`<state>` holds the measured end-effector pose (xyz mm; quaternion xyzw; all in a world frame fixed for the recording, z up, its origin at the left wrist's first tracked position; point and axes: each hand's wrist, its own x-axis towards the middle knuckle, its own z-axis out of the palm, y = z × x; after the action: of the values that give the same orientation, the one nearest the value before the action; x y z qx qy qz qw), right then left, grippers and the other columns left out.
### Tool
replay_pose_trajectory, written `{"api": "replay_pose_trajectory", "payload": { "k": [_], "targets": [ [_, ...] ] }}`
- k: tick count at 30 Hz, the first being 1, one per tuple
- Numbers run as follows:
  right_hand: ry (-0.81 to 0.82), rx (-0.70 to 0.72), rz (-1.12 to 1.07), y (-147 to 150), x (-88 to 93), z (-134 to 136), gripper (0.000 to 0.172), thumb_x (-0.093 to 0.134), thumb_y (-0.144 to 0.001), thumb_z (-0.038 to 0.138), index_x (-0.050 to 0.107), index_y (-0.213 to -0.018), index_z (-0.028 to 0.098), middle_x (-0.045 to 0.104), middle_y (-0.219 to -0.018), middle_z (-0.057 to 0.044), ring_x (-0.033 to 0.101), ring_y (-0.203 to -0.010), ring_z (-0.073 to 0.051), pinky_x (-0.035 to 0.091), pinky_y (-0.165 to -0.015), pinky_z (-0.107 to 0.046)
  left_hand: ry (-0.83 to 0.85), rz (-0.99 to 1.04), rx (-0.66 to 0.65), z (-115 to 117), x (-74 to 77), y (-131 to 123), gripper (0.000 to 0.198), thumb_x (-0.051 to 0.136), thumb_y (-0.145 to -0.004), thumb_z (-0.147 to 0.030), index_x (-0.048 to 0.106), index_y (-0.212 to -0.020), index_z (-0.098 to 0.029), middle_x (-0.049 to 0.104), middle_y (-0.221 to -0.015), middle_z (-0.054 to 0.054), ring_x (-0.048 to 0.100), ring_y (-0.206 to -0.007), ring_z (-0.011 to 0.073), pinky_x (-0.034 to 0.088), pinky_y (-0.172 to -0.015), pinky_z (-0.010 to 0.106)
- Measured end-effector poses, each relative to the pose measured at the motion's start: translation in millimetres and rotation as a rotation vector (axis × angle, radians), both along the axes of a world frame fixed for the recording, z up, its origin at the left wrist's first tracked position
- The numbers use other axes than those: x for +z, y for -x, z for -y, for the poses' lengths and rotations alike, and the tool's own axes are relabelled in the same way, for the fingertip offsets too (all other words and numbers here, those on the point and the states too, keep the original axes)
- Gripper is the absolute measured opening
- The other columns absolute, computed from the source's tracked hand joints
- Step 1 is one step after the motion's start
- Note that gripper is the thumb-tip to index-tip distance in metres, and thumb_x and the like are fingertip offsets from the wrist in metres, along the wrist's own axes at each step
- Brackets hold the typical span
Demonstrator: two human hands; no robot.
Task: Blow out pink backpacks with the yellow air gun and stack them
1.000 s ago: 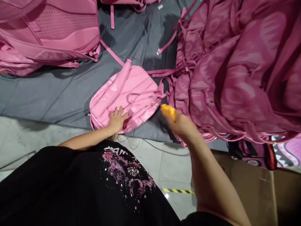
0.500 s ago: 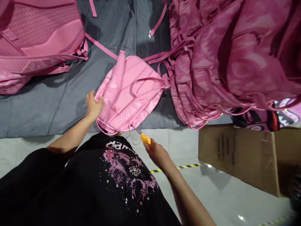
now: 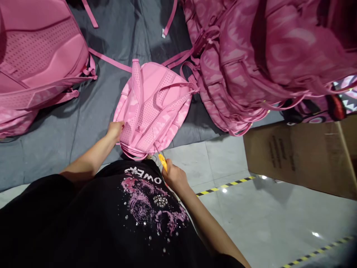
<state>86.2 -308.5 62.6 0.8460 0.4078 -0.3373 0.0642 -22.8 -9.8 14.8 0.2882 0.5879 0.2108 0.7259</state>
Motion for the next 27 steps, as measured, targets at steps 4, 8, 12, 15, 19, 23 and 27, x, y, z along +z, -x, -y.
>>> {"api": "replay_pose_trajectory", "payload": {
  "k": [4, 8, 12, 15, 19, 23, 27],
  "targets": [
    [-0.118, 0.083, -0.072, -2.1, 5.3, -25.0, 0.026, 0.041, -0.098, 0.031, 0.049, -0.119, 0.019, 0.074, -0.098, -0.009, 0.071, -0.087, -0.024, 0.035, -0.063, -0.029, 0.148, 0.039, -0.021, -10.2, 12.4, -6.7, 0.019, 0.04, -0.094, -0.018, 0.054, -0.105, -0.012, 0.061, -0.07, 0.007, 0.065, -0.063, 0.0202, 0.057, -0.064, 0.031],
    [-0.157, 0.127, -0.068, -0.3, -1.4, -42.7, 0.025, 0.039, -0.099, 0.03, 0.049, -0.119, 0.018, 0.073, -0.101, -0.01, 0.07, -0.09, -0.025, 0.035, -0.065, -0.029, 0.288, 0.089, -0.071, -14.6, 19.5, -2.5, 0.013, 0.045, -0.093, -0.026, 0.054, -0.096, -0.018, 0.061, -0.071, 0.007, 0.065, -0.064, 0.0218, 0.06, -0.068, 0.037],
    [-0.079, 0.133, -0.051, 3.0, -8.0, -43.3, 0.028, 0.041, -0.098, 0.029, 0.047, -0.123, 0.017, 0.073, -0.103, -0.011, 0.07, -0.089, -0.026, 0.038, -0.067, -0.029, 0.288, 0.204, -0.116, -11.9, 9.4, 6.7, 0.012, 0.047, -0.091, -0.024, 0.053, -0.082, -0.02, 0.061, -0.069, 0.006, 0.065, -0.061, 0.0189, 0.06, -0.069, 0.033],
    [-0.084, 0.151, -0.011, 7.2, -11.3, -50.2, 0.029, 0.042, -0.098, 0.027, 0.046, -0.124, 0.017, 0.072, -0.104, -0.012, 0.071, -0.091, -0.026, 0.041, -0.069, -0.029, 0.295, 0.281, -0.208, -7.1, 0.8, 4.4, 0.014, 0.05, -0.092, -0.025, 0.06, -0.089, -0.016, 0.068, -0.075, 0.008, 0.07, -0.071, 0.021, 0.06, -0.076, 0.035],
    [-0.074, 0.13, 0.06, 16.1, -18.8, -56.6, 0.029, 0.044, -0.097, 0.025, 0.046, -0.125, 0.018, 0.071, -0.106, -0.012, 0.07, -0.092, -0.025, 0.044, -0.071, -0.029, 0.304, 0.398, -0.309, -2.1, -4.4, -0.8, 0.031, 0.052, -0.093, -0.031, 0.064, -0.112, -0.011, 0.075, -0.086, 0.012, 0.073, -0.088, 0.0273, 0.057, -0.093, 0.044],
    [-0.003, -0.019, 0.237, 20.4, -34.0, -31.8, 0.029, 0.036, -0.1, 0.022, 0.047, -0.125, 0.014, 0.067, -0.105, -0.016, 0.07, -0.092, -0.027, 0.045, -0.067, -0.03, 0.28, 0.41, -0.282, -6.2, -8.4, 10.3, 0.042, 0.045, -0.097, -0.038, 0.063, -0.123, -0.01, 0.076, -0.087, 0.013, 0.074, -0.095, 0.0295, 0.056, -0.096, 0.047],
    [-0.004, -0.23, 0.291, 17.2, -55.1, -11.1, 0.029, 0.029, -0.103, 0.023, 0.046, -0.123, 0.01, 0.066, -0.102, -0.017, 0.069, -0.09, -0.025, 0.043, -0.069, -0.03, 0.291, 0.412, -0.321, -8.0, -12.5, 14.6, 0.047, 0.045, -0.097, -0.046, 0.063, -0.125, -0.012, 0.077, -0.091, 0.013, 0.073, -0.1, 0.0308, 0.055, -0.097, 0.047]
  ]
}}
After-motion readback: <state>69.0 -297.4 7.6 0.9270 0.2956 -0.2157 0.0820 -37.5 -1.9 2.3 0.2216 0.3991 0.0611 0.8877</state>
